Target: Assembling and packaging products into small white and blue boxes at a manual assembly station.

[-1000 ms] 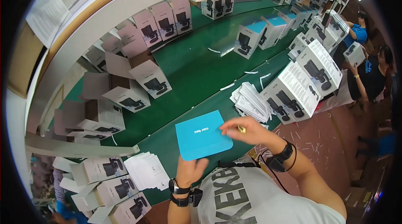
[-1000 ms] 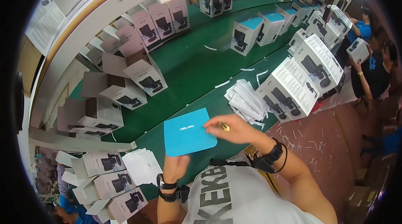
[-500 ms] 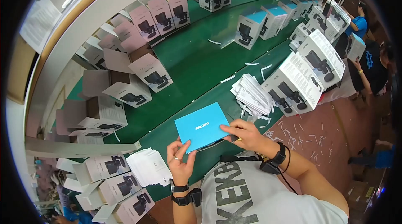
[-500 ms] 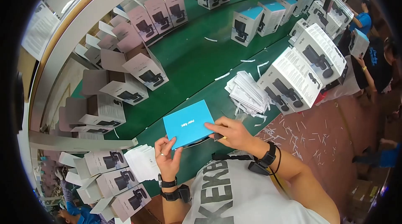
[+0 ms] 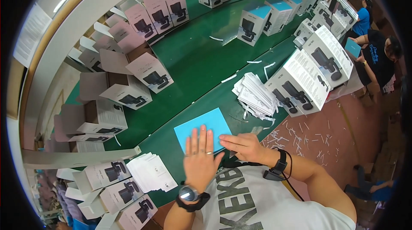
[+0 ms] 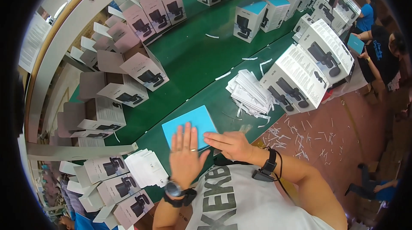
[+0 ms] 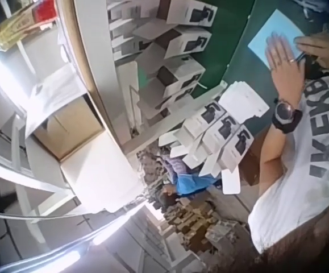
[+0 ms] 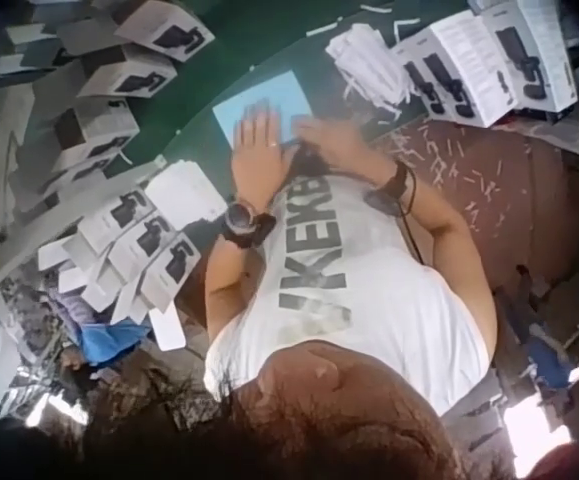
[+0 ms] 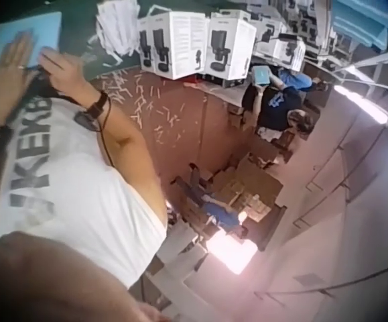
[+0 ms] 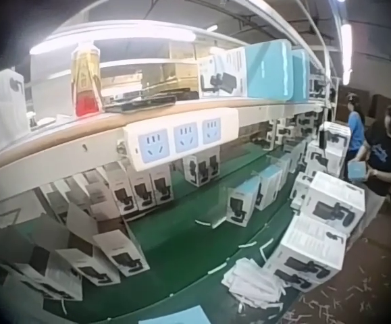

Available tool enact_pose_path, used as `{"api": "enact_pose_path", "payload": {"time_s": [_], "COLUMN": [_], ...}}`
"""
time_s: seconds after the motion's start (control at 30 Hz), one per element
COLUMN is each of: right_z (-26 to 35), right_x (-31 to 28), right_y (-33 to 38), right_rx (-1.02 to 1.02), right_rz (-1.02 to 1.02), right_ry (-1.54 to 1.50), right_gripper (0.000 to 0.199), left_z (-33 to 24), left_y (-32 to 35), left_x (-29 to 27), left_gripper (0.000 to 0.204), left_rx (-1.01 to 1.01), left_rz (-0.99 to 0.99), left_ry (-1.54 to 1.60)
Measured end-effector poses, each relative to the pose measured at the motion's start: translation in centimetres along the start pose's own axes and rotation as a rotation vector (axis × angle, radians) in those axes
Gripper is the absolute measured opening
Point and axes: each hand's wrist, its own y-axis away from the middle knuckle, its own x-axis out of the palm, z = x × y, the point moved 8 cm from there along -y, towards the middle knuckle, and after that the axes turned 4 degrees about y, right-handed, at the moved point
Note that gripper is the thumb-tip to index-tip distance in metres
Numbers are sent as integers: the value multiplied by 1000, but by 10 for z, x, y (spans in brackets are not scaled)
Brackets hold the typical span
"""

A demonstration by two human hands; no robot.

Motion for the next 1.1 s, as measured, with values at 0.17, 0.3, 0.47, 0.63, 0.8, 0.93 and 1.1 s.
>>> {"api": "enact_pose_path", "payload": {"time_s": [0.17,0.3,0.47,0.63,0.8,0.93,1.1], "right_z": [-6,-10,-32,-53,-58,-126,-139], "right_x": [1,-5,-5,-20,-38,-47,40], "right_y": [1,-14,-19,-9,-30,54,194], "right_rx": [33,67,31,49,18,928,1503], "right_rz": [-101,-18,-3,-122,-132,-617,-445], "right_ry": [-46,-114,-272,-275,-429,-557,-1391], "right_gripper": [44,36,30,34,32,35,30], "left_z": [5,19,37,32,50,48,21], "left_y": [1,9,-24,-56,-80,-146,-325], "left_x": [25,22,-19,-2,-17,-5,38], "left_gripper": [80,79,74,80,85,81,73], "left_rx": [42,100,134,199,242,184,134], "left_rz": [24,30,139,188,194,143,-21], "left_ry": [-94,9,105,103,199,338,339]}}
